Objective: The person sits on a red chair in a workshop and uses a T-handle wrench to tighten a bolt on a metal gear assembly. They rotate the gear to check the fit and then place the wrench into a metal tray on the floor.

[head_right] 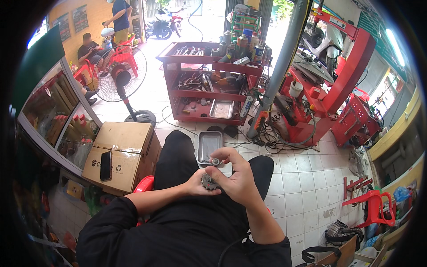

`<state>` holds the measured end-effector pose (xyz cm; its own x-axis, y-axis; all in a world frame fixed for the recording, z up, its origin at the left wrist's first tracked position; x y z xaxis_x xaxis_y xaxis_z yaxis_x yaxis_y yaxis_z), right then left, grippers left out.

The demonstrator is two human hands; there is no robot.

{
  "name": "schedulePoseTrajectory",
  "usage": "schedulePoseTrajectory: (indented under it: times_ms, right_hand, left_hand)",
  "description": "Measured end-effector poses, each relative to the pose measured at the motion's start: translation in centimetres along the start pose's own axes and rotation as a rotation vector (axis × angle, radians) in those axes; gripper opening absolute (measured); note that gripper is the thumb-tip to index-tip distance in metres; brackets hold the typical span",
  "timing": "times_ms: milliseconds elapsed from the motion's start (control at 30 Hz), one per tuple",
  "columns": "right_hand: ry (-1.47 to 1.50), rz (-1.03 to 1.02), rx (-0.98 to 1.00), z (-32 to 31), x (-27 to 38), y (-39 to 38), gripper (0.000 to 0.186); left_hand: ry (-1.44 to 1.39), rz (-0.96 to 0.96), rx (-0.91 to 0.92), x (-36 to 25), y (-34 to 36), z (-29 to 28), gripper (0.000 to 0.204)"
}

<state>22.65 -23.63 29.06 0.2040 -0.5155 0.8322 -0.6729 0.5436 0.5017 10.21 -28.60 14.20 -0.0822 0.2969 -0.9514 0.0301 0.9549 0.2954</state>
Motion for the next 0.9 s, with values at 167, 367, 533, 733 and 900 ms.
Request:
schedulePoseTrajectory:
  times_ms: [167, 367, 533, 733, 900]
  right_hand:
    - [-0.020, 0.026, 0.032, 0.1, 0.6, 0.4, 0.029]
    - [-0.031, 0.014, -0.046, -0.2, -0.6, -0.1, 0.029]
    - [-0.008, 0.004, -0.010, 0.1, 0.4, 0.3, 0.022]
    - [0.063, 0.032, -0.091, 0.1, -0.5, 0.0, 0.024]
    - [-0.021, 0.010, 0.036, -0.1, -0.5, 0.1, 0.029]
  left_hand:
    - [-0.072, -0.003, -0.042, 0.0, 0.0, 0.1, 0.043]
    - [-0.003, -0.026, -0.029, -0.6, -0.1, -0.2, 0.042]
    - [-0.062, -0.045, -0.030, -0.3, 0.0, -0.2, 0.042]
    - [-0.049, -0.036, -0.035, -0.4, 0.1, -0.2, 0.042]
    - [-0.043, -0.055, -0.035, -0.7, 0.0, -0.3, 0.042]
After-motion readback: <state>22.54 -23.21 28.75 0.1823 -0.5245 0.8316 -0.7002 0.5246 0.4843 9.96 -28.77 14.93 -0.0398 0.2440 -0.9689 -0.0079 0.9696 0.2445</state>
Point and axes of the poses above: each hand's wrist, its own y-axis towards the middle knuckle, its own z-axis out of the palm, x = y × z, the point moved 4 cm from there along y, towards the middle knuckle, and after that the axes turned 3 degrees about -x, right-handed, at the moved point
